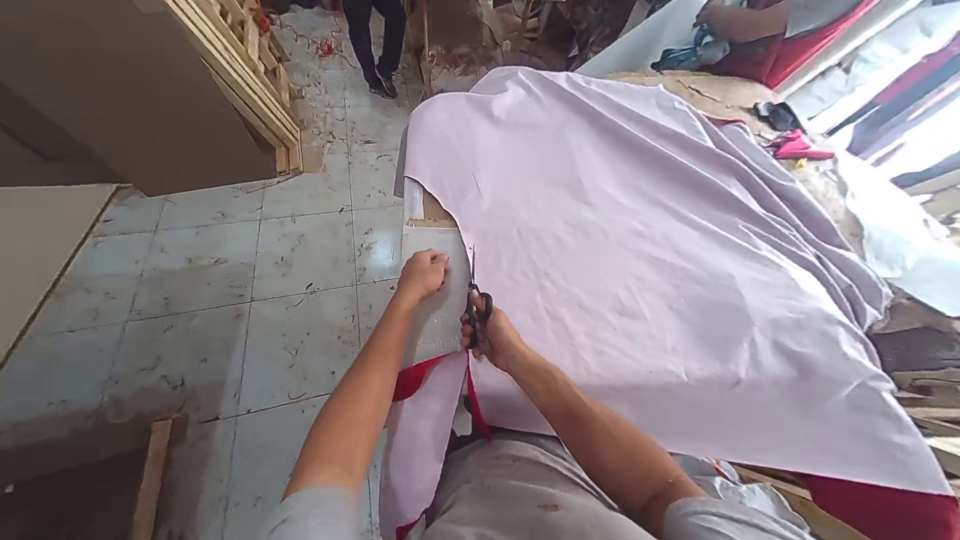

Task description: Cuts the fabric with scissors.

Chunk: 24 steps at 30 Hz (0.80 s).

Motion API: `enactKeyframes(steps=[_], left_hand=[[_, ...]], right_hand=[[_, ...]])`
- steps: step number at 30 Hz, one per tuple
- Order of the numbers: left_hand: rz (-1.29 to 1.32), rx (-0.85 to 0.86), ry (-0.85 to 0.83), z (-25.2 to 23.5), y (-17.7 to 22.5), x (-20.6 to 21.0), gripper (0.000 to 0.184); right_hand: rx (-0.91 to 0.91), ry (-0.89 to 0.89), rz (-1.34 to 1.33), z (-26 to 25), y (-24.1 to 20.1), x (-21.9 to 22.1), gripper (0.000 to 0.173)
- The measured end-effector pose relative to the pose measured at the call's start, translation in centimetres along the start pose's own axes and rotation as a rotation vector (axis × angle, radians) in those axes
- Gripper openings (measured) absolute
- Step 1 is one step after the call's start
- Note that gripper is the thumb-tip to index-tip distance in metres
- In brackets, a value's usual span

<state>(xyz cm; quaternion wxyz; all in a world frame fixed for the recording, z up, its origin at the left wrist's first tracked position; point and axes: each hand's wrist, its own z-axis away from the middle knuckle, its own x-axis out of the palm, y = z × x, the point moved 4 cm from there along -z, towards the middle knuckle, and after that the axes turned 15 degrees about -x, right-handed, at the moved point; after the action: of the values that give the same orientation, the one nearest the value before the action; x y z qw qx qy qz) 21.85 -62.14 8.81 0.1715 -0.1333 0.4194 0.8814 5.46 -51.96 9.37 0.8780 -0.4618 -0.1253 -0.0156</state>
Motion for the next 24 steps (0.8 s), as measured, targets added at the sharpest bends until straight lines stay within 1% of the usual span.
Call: enactKeyframes(steps=[3,5,7,10,12,18,24], left_hand=[[0.021,-0.103,-0.001,-3.5,2.9,1.5,0.049],[0.015,-0.133,-0.006,-5.2,4.4,2.2,0.053],[0.006,-0.143,-0.003,-6.2,5.3,2.6,0.049],[0.018,-0.123,0.007,-6.6,5.5,2.8,0.037],[0.050,-0.099,0.012,-6.8,5.4,2.7,0.033],[0.039,0.000,0.028,-7.5,5.0,2.6,0.034],[0.028,0.049,0.031,-8.0,4.7,2.7,0.034]], right_hand=[[0.000,-0.013,-0.012,-0.2,0.2,0.3,0.058],[-0.003,-0.029,-0.025,0.3,0.8,0.2,0.056],[-0.006,-0.050,-0.043,0.8,1.2,-0.1,0.054],[-0.019,-0.079,-0.062,0.8,1.2,-0.3,0.050],[-0.025,-0.060,-0.062,-0.2,0.8,-0.3,0.051],[-0.073,-0.009,-0.026,-3.1,-1.0,0.2,0.051],[-0.085,0.038,0.052,-3.8,-2.1,0.2,0.044]])
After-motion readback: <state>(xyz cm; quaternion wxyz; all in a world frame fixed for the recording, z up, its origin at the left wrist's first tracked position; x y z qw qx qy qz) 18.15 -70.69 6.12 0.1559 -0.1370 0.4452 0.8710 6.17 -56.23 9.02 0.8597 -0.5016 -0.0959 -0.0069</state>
